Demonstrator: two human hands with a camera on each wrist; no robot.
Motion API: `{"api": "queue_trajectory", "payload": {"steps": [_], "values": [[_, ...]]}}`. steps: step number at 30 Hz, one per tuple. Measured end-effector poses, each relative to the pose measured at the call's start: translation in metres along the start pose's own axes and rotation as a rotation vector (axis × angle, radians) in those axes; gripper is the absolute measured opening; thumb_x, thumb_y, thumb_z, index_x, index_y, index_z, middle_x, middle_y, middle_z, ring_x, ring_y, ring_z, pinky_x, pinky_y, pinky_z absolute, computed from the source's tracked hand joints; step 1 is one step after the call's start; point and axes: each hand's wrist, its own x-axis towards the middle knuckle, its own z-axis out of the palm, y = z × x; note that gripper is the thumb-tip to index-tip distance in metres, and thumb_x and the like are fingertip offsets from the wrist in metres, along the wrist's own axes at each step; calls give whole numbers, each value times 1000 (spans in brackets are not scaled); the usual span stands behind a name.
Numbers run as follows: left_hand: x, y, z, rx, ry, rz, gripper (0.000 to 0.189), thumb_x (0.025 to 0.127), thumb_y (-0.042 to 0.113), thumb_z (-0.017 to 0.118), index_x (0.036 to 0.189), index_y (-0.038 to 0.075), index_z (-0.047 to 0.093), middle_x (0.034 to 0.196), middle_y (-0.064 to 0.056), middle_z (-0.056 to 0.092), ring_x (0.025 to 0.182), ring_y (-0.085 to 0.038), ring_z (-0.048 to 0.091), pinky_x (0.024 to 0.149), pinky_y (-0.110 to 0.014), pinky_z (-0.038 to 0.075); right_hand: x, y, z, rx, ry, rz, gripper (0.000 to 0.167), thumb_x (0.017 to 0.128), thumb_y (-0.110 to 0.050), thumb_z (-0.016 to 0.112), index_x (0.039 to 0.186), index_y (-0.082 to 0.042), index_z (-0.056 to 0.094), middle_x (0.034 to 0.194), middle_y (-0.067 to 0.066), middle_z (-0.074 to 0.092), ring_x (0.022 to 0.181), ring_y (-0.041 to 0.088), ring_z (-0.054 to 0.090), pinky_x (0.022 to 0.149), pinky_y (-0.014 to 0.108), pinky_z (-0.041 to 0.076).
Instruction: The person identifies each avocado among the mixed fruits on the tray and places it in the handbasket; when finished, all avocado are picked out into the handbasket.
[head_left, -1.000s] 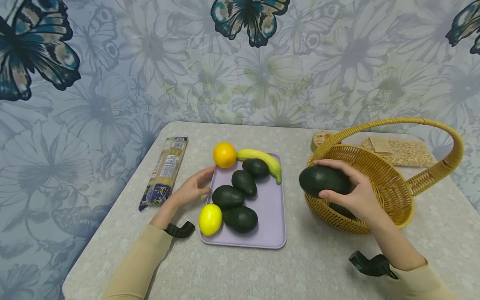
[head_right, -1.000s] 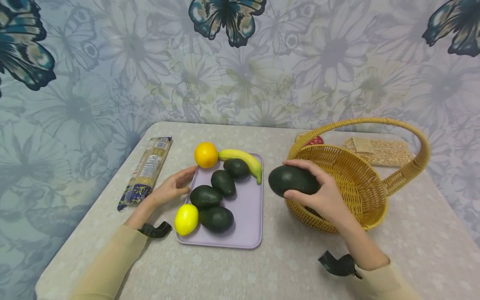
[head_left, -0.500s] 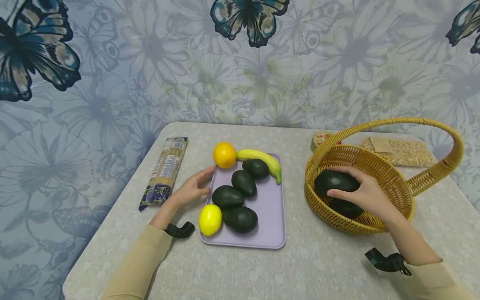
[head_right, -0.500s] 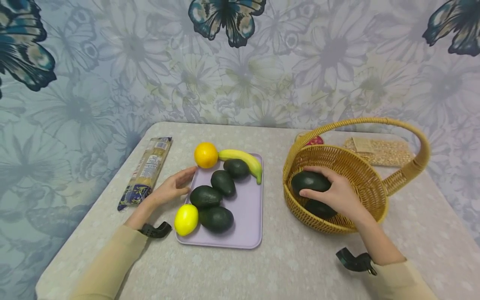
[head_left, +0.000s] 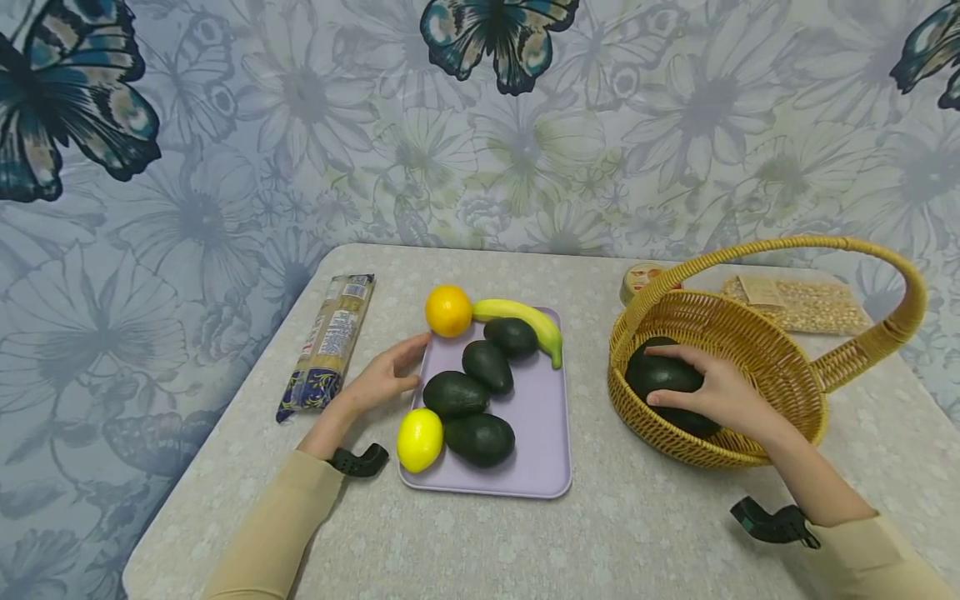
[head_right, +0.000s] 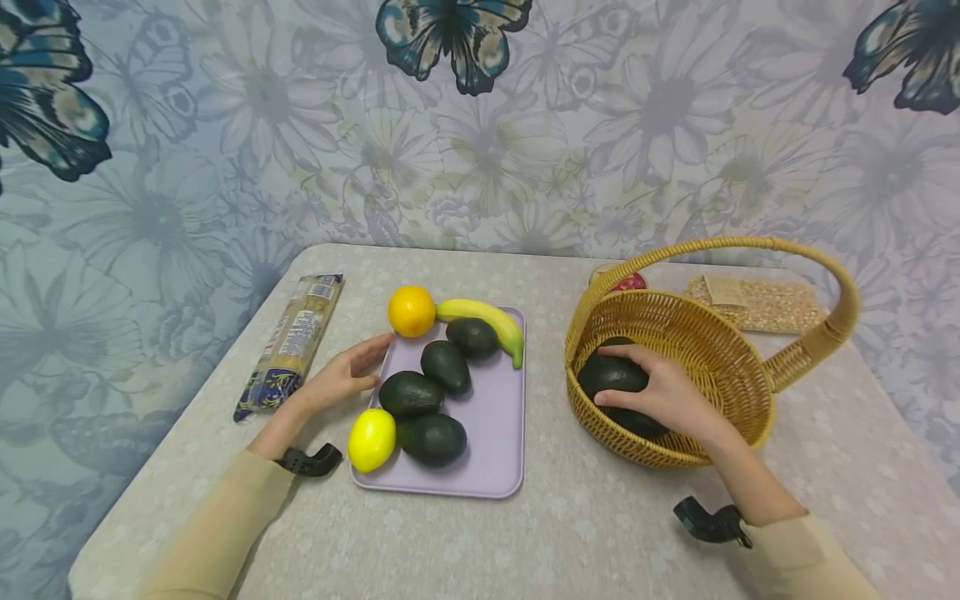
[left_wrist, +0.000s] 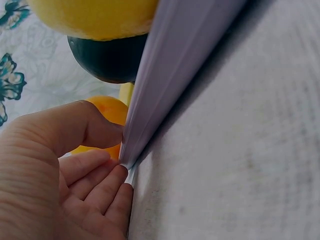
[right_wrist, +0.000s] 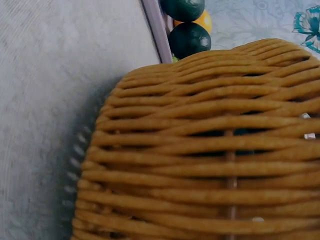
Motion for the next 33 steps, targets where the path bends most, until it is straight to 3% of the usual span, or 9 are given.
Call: {"api": "queue_trajectory", "payload": {"steps": [7, 14, 20, 28, 30, 33], "values": [[0, 1, 0, -4, -4, 0, 68, 85, -6, 59, 146, -2, 28, 151, -16, 27, 138, -31, 25, 113, -45, 19, -2, 4, -2, -43, -63, -110, 59, 84, -18, 72, 136, -7, 47, 132, 17, 50, 105, 29, 56, 75, 33, 52], [-1, 4, 0, -24, -5, -29, 68, 87, -7, 58, 147, -2, 26, 152, -17, 25, 139, -31, 22, 114, -45, 17, -1, 6, -4, -118, -97, -94, 60, 83, -27, 73, 134, -6, 50, 130, 18, 51, 108, 32, 55, 77, 40, 51], [-5, 27, 0, -26, -24, -42, 66, 86, -11, 55, 144, -10, 25, 150, -25, 23, 138, -37, 21, 113, -48, 17, 1, 5, -2, -188, -121, -143, 59, 82, -24, 74, 130, 0, 52, 126, 21, 55, 107, 36, 56, 76, 42, 52], [-2, -1, 0, -22, -8, -22, 68, 87, -4, 58, 147, 1, 28, 152, -13, 27, 139, -28, 24, 113, -44, 19, -4, -10, -9, -138, -104, -109, 62, 84, -29, 72, 135, -5, 49, 133, 18, 50, 115, 39, 51, 88, 52, 48], [-2, -1, -1, -18, -6, -27, 68, 87, -3, 59, 147, 3, 29, 152, -11, 27, 139, -27, 25, 113, -44, 19, -6, -21, -11, -107, -57, -137, 61, 83, -25, 73, 136, -8, 48, 135, 13, 50, 117, 37, 50, 93, 42, 47], [-1, -1, -1, -12, -4, -33, 68, 87, -3, 59, 147, 3, 28, 152, -11, 27, 138, -28, 25, 113, -44, 19, -4, -40, -6, -17, 35, -256, 60, 81, -11, 74, 136, -9, 50, 133, 8, 51, 119, 26, 51, 96, 24, 44]]}}
